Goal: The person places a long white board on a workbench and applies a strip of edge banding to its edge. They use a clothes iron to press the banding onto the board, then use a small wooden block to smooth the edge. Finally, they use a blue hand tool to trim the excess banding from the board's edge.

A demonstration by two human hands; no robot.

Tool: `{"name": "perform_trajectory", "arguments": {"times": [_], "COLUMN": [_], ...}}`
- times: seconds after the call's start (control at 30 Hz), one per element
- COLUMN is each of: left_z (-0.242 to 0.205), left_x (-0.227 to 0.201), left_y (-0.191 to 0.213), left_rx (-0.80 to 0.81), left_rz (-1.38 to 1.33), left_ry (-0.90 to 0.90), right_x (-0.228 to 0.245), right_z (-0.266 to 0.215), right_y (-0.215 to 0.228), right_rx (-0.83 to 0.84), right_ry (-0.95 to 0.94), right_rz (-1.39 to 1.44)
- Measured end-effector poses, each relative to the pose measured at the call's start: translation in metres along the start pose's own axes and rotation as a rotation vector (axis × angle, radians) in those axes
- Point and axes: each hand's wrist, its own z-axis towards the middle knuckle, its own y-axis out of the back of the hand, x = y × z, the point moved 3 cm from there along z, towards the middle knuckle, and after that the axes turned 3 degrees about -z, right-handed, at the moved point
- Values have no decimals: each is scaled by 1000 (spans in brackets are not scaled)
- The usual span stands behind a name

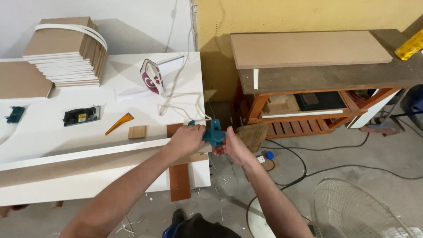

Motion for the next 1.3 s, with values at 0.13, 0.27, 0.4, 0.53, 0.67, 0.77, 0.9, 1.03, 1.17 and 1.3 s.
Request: {"name": "perform_trajectory", "arguments": {"times": [0.13, 0.27, 0.4, 0.53, 0.67, 0.77, 0.9, 1.03, 1.17, 1.3], "left_z": [9, 26, -12, -104, -200, -257, -337, -432, -525, -597], "left_x": [-12, -20, -40, -48, -40, -30, -24, -19, -12, 18], "left_y": [29, 56, 96, 96, 65, 52, 41, 21, -10, -11], "left_rx": [102, 59, -126, -403, -639, -690, -840, -1016, -968, -1263], "left_rz": [-103, -139, -115, -110, 70, 98, 120, -380, -1066, -1450], "left_ry": [4, -92, -198, -47, 146, 273, 451, 836, 1626, 1813], "right_x": [-7, 28, 68, 56, -17, -11, -31, -106, -116, -137], "right_z": [13, -2, -45, -69, -71, -73, -76, -62, -72, -47], "right_y": [14, 17, -16, -80, -141, -195, -264, -338, -437, -490], "right_rx": [-66, -147, -158, 48, 56, 153, 146, 243, 976, 958], "right_ry": [-43, 280, 491, 183, -276, -304, -366, -460, -398, -182], "right_rz": [88, 106, 93, 691, 881, 722, 662, -38, -969, -1164]}}
